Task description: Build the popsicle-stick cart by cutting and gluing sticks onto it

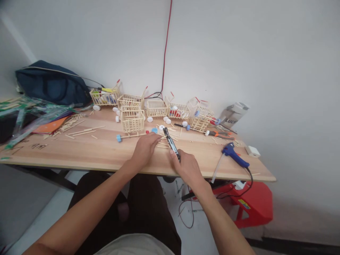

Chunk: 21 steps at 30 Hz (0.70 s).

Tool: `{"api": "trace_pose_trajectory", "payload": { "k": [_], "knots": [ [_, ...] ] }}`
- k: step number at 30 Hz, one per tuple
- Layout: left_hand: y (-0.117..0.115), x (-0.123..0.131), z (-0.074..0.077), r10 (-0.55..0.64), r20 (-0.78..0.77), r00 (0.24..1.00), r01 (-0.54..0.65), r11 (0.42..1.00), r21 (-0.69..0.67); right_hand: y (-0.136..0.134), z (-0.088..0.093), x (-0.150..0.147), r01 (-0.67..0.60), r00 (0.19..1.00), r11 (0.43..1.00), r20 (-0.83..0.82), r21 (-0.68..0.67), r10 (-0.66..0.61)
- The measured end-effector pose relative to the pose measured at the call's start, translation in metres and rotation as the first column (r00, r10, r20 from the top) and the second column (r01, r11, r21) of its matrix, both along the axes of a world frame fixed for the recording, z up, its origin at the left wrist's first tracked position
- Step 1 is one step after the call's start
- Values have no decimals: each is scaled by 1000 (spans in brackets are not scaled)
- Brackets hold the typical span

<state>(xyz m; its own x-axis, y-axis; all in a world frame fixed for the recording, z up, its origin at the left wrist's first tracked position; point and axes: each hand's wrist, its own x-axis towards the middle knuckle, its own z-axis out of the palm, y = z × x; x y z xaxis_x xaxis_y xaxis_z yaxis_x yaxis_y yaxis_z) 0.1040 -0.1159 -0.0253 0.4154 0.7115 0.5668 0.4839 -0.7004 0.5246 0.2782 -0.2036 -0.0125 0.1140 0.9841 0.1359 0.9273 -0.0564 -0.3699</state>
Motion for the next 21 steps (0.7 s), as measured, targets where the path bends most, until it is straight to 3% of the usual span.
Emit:
{"api": "trace_pose_trajectory", "payload": {
  "k": [5,13,16,21],
  "knots": [
    [5,2,0,-24,50,998,26,999,-37,8,0,4,-14,1000,1000,-26,23,15],
    [12,8,-9,-6,59,998,12,995,-103,16,-3,8,15,996,998,86,-58,-10],
    [11,6,-9,1,103,995,15,988,-155,17,1,15,123,977,986,186,-109,-102],
    [10,-2,-3,1,159,987,34,976,-213,21,11,37,371,899,914,308,-163,-310]
  ]
}}
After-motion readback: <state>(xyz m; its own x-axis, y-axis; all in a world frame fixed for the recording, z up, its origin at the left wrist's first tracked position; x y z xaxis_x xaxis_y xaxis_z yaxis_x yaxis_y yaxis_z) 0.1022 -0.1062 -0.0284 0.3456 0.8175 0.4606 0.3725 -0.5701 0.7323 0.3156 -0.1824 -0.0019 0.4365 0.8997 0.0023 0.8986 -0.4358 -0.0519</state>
